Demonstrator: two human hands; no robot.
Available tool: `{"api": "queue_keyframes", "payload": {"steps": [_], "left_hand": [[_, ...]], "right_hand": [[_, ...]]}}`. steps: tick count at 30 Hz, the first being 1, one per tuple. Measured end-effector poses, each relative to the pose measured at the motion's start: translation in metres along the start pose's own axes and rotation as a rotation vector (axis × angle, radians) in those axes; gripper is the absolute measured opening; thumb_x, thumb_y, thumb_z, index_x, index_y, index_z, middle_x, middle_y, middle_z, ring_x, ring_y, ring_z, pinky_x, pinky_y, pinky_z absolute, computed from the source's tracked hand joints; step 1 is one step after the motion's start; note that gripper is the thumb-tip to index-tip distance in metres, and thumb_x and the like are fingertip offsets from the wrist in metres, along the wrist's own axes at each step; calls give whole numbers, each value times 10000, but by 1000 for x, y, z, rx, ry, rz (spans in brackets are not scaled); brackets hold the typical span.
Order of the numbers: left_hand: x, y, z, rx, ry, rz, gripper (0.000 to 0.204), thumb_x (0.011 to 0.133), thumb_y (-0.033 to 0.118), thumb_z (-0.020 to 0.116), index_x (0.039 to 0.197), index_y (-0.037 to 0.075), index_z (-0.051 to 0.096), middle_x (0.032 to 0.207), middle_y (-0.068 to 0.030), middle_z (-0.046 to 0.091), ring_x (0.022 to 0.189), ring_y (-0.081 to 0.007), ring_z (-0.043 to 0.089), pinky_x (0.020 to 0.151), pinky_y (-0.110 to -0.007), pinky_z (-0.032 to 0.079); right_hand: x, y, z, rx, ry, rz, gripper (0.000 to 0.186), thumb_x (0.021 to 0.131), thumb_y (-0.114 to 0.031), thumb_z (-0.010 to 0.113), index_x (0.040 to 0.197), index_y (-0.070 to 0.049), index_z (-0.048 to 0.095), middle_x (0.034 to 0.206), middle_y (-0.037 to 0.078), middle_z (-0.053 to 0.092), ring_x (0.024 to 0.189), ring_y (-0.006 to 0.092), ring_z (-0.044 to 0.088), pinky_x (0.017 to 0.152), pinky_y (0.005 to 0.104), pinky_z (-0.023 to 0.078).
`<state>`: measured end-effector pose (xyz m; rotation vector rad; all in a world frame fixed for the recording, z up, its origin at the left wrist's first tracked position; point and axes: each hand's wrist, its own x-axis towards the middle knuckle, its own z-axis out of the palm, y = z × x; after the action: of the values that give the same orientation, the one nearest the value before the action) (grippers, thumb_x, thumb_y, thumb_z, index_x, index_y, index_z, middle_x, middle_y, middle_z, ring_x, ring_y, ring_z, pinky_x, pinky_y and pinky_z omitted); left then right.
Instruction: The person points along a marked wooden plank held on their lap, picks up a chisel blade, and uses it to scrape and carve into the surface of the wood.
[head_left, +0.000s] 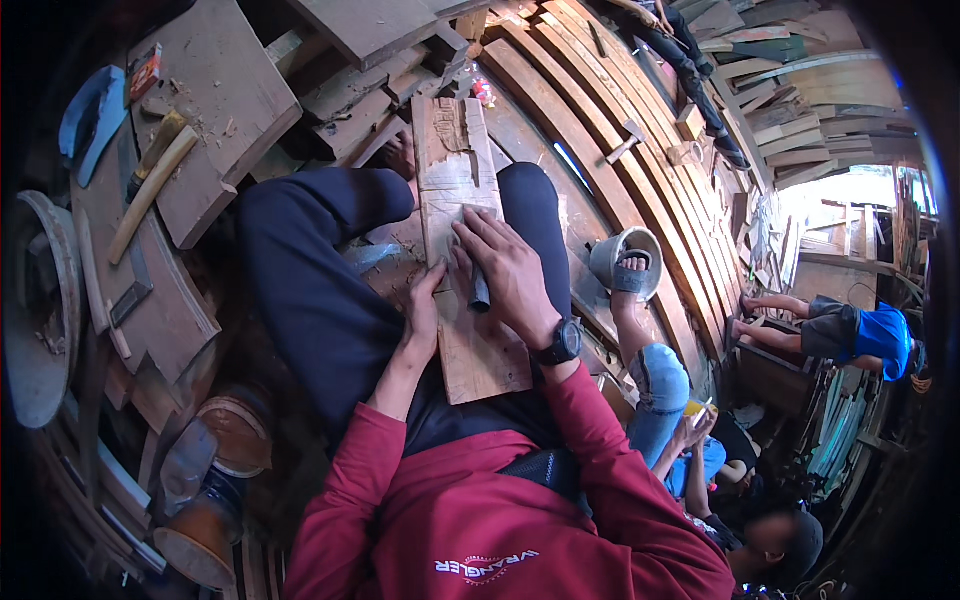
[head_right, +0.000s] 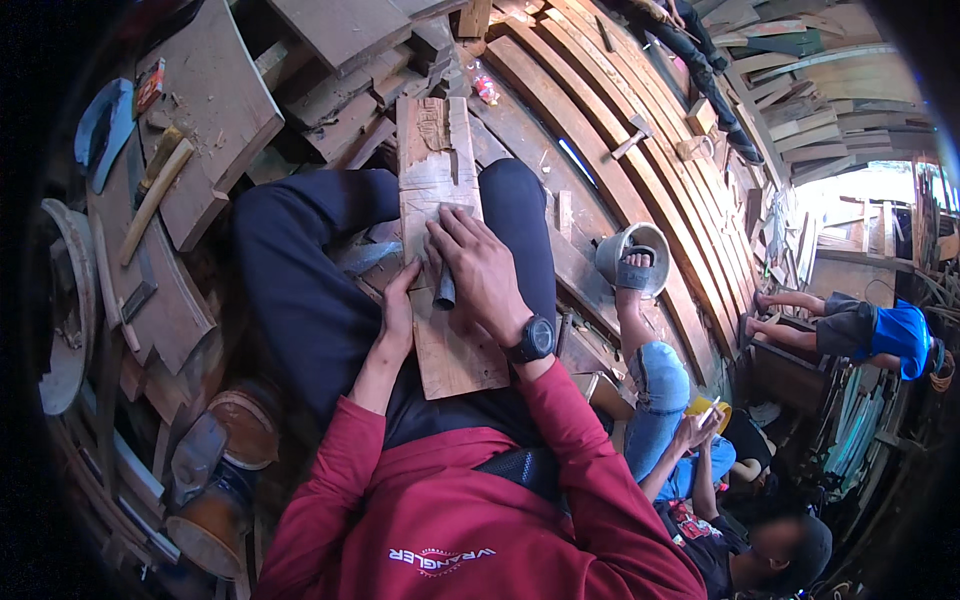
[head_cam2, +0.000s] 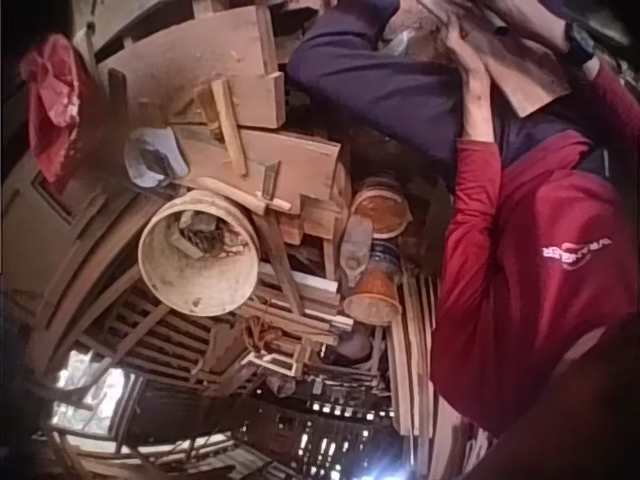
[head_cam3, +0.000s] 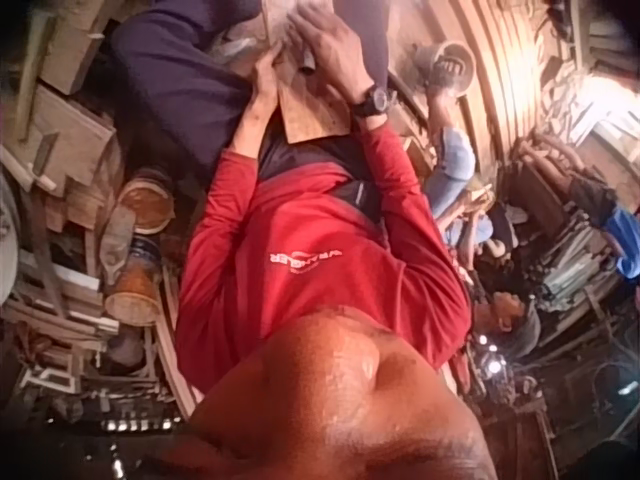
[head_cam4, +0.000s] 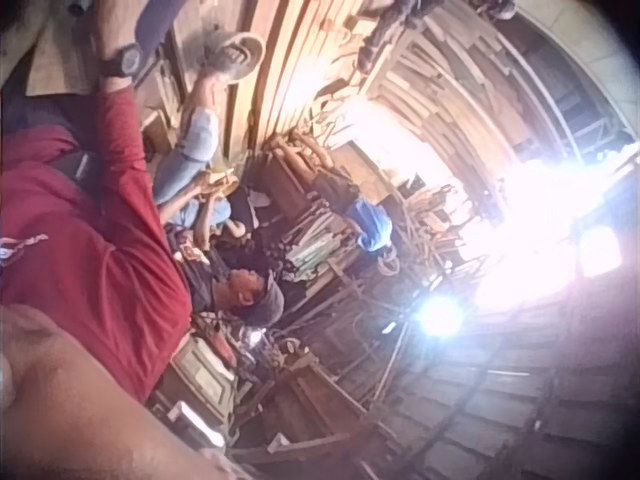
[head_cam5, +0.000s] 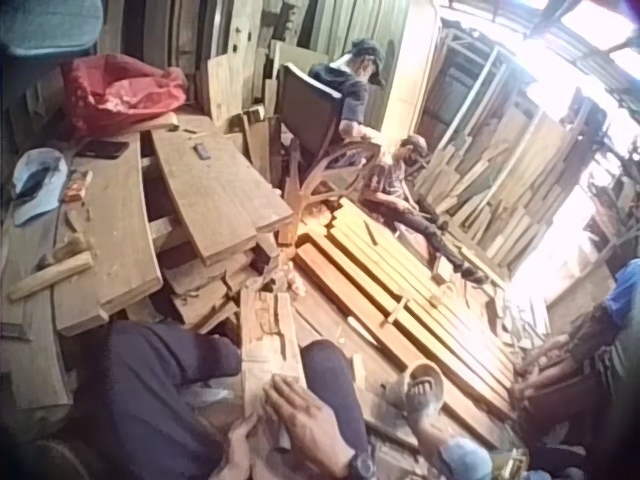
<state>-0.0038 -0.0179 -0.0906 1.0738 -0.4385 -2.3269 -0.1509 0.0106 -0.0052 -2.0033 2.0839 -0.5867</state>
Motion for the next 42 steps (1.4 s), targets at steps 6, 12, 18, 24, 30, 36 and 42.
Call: {"api": "queue_keyframes", "payload": {"steps": [6,12,18,24,30,36,42], "left_hand": [[5,-4,-4,9,-2,7,387,1046,254,470,1323,18,599,1214,-74,660,1102,-179,632,990,-314,475],[-3,6,3,6,21,-46,387,1049,249,464,1324,15,603,1242,-76,653,1134,-176,621,1007,-311,464],[2,-1,1,36,-18,29,391,1059,239,449,1334,4,598,1261,-74,647,1153,-168,614,1018,-309,457],[22,-24,-32,19,0,73,398,1058,273,474,1335,16,600,1255,-62,653,1133,-166,623,1016,-307,463],[-24,-8,-9,-20,-12,-36,406,1040,312,485,1332,53,598,1267,-82,651,1154,-200,614,1011,-356,480],[-44,-40,-33,346,-23,-3,479,1024,336,529,1375,10,520,1275,-71,604,1164,-183,545,1022,-323,416],[-55,-32,-17,579,53,180,516,1026,386,540,1371,4,505,1209,-75,619,1095,-175,556,966,-324,431]], "right_hand": [[0,-7,-9,-11,-49,25,428,922,-170,635,1330,-46,615,1411,177,577,1339,347,527,1102,417,442],[-5,-7,-1,1,-24,30,544,810,-131,687,1344,-57,610,1435,169,561,1358,334,513,1115,408,437],[-7,-6,3,-5,11,43,538,781,-124,701,1309,-60,627,1430,169,567,1347,344,522,1115,417,438],[-5,-14,11,-11,89,18,393,905,-134,608,1288,-51,634,1414,194,568,1342,351,521,1107,424,438],[-9,-7,7,3,58,-1,411,889,-125,597,1285,-18,620,1445,215,532,1382,356,474,1136,427,404],[-12,-2,12,5,104,-16,377,927,-157,578,1276,-26,631,1437,208,540,1384,356,468,1143,430,390],[-11,5,23,30,174,-75,398,889,-128,593,1274,-33,638,1409,195,562,1353,354,502,1115,428,422]]}}
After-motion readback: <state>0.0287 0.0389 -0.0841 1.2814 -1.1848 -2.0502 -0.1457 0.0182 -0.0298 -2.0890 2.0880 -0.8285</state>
